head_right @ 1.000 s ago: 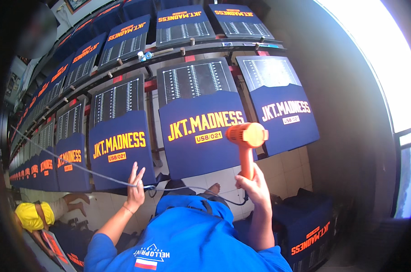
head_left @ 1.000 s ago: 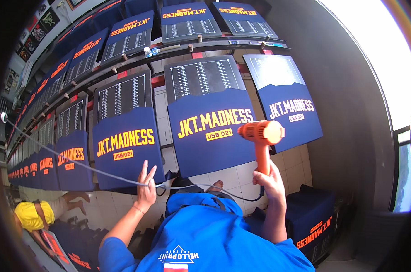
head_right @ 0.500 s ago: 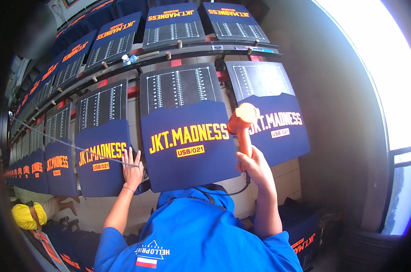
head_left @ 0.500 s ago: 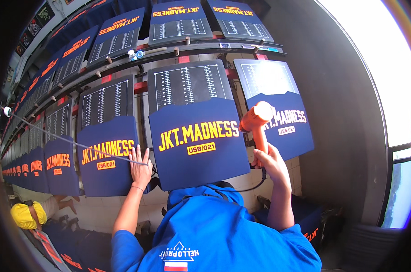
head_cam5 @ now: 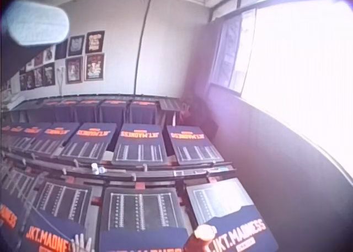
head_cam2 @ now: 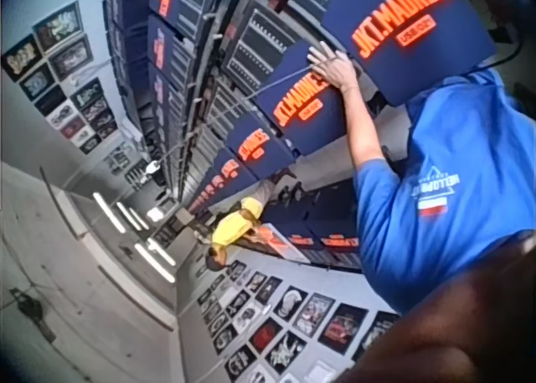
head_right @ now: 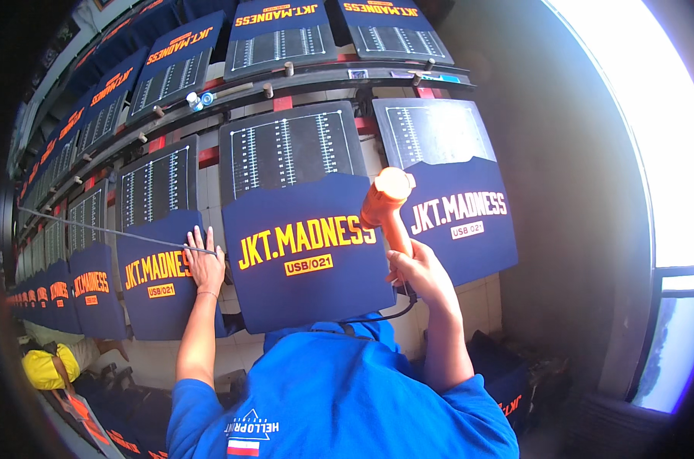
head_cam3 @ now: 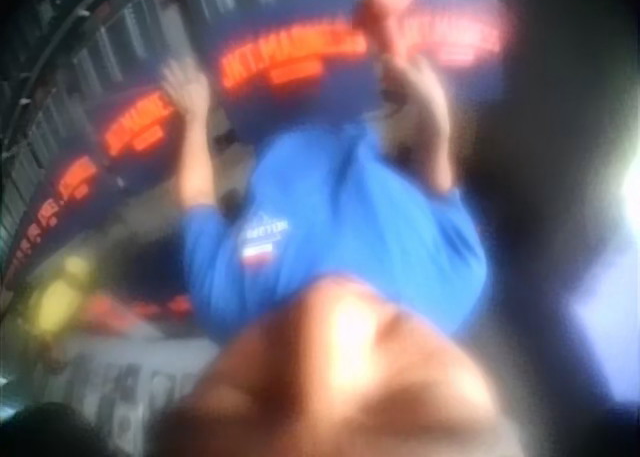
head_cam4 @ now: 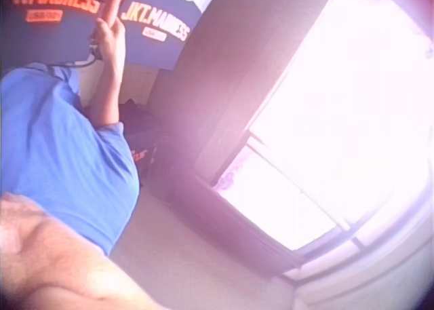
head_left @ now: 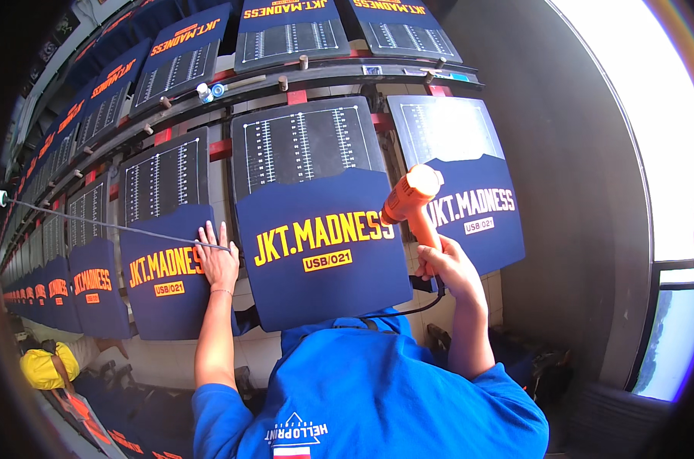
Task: The person uses a heat gun to dry the design on several navy blue t-shirts while another worker rotates the screen printing machine.
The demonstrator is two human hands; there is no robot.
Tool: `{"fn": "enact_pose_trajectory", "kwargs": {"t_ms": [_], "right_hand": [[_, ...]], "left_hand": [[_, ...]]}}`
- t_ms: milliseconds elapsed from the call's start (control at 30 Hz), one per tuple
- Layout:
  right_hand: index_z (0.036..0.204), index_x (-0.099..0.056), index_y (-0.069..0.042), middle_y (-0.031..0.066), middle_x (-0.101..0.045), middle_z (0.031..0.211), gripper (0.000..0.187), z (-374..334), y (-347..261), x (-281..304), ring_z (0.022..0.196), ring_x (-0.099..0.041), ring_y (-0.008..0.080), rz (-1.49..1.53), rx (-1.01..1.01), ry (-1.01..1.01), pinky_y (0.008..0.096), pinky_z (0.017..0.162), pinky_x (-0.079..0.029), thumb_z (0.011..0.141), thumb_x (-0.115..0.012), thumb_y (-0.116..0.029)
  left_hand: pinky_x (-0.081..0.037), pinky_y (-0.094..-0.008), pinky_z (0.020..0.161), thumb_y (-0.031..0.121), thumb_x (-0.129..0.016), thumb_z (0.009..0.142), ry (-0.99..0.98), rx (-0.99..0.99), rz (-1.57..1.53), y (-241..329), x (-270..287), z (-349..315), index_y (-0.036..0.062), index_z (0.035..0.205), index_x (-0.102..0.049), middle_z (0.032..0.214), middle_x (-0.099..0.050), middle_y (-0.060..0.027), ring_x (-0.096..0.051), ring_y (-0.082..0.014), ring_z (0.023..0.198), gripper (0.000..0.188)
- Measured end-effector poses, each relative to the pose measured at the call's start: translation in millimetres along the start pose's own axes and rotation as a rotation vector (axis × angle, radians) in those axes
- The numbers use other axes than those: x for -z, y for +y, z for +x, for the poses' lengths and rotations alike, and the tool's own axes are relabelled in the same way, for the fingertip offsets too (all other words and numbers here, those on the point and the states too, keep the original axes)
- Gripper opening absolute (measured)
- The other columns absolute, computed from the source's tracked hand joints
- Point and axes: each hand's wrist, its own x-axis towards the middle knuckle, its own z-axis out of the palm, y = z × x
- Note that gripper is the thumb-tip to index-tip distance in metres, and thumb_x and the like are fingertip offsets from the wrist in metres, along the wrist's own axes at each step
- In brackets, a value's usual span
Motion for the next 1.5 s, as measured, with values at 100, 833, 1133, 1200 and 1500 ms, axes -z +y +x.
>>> {"fn": "enact_pose_trajectory", "kwargs": {"t_ms": [100, 833, 1133, 1200, 1500], "right_hand": [[0.103, -0.059, 0.002, 0.0036, -0.061, 0.077, 0.025, 2.3, 4.8, 5.6, 0.067, -0.066, 0.0131, -0.014, -0.005, -0.006, 0.0277, 0.062, -0.055, 0.094, -0.065, -0.021], [0.108, -0.058, 0.003, 0.0053, -0.063, 0.079, 0.028, 5.6, 14.1, 15.0, 0.068, -0.066, 0.0124, -0.055, -0.002, -0.112, 0.0266, 0.063, -0.054, 0.094, -0.064, -0.021], [0.107, -0.058, 0.003, 0.0056, -0.062, 0.079, 0.027, -14.2, 17.7, 14.2, 0.067, -0.066, 0.0129, -0.01, -0.016, -0.064, 0.0267, 0.062, -0.054, 0.094, -0.065, -0.02], [0.106, -0.058, 0.003, 0.0054, -0.062, 0.079, 0.027, -16.3, 20.0, 14.9, 0.066, -0.065, 0.0128, 0.038, -0.02, -0.066, 0.0269, 0.061, -0.053, 0.094, -0.065, -0.02], [0.101, -0.058, 0.001, 0.004, -0.061, 0.077, 0.024, -36.4, 32.0, -0.7, 0.065, -0.063, 0.0123, 0.093, -0.043, -0.001, 0.0275, 0.06, -0.052, 0.093, -0.065, -0.02]], "left_hand": [[-0.015, -0.0522, 0.125, 0.03, -0.052, 0.098, -0.015, 0.043, 0.024, 1.1, -1.8, 1.5, 0.0174, 0.156, -0.039, 0.166, -0.025, -0.0137, -0.02, -0.0357, 0.153, 0.061], [-0.018, -0.0491, 0.125, 0.027, -0.053, 0.097, 0.102, 0.1, 0.001, -0.4, -9.8, 0.0, 0.0091, 0.155, -0.038, 0.161, -0.035, -0.0147, -0.03, -0.0337, 0.15, 0.062], [-0.019, -0.0487, 0.124, 0.028, -0.053, 0.098, 0.142, 0.099, -0.01, 0.8, -11.4, 1.9, 0.006, 0.155, -0.035, 0.16, -0.036, -0.0162, -0.03, -0.0343, 0.149, 0.064], [-0.02, -0.0486, 0.124, 0.029, -0.053, 0.097, 0.147, 0.105, -0.011, -2.3, -12.8, 0.9, 0.004, 0.155, -0.034, 0.16, -0.036, -0.0162, -0.03, -0.0339, 0.149, 0.065], [-0.019, -0.0491, 0.124, 0.031, -0.053, 0.098, 0.113, 0.153, -0.05, -4.8, -14.1, 0.5, -0.0021, 0.154, -0.03, 0.16, -0.034, -0.0184, -0.028, -0.035, 0.15, 0.069]]}}
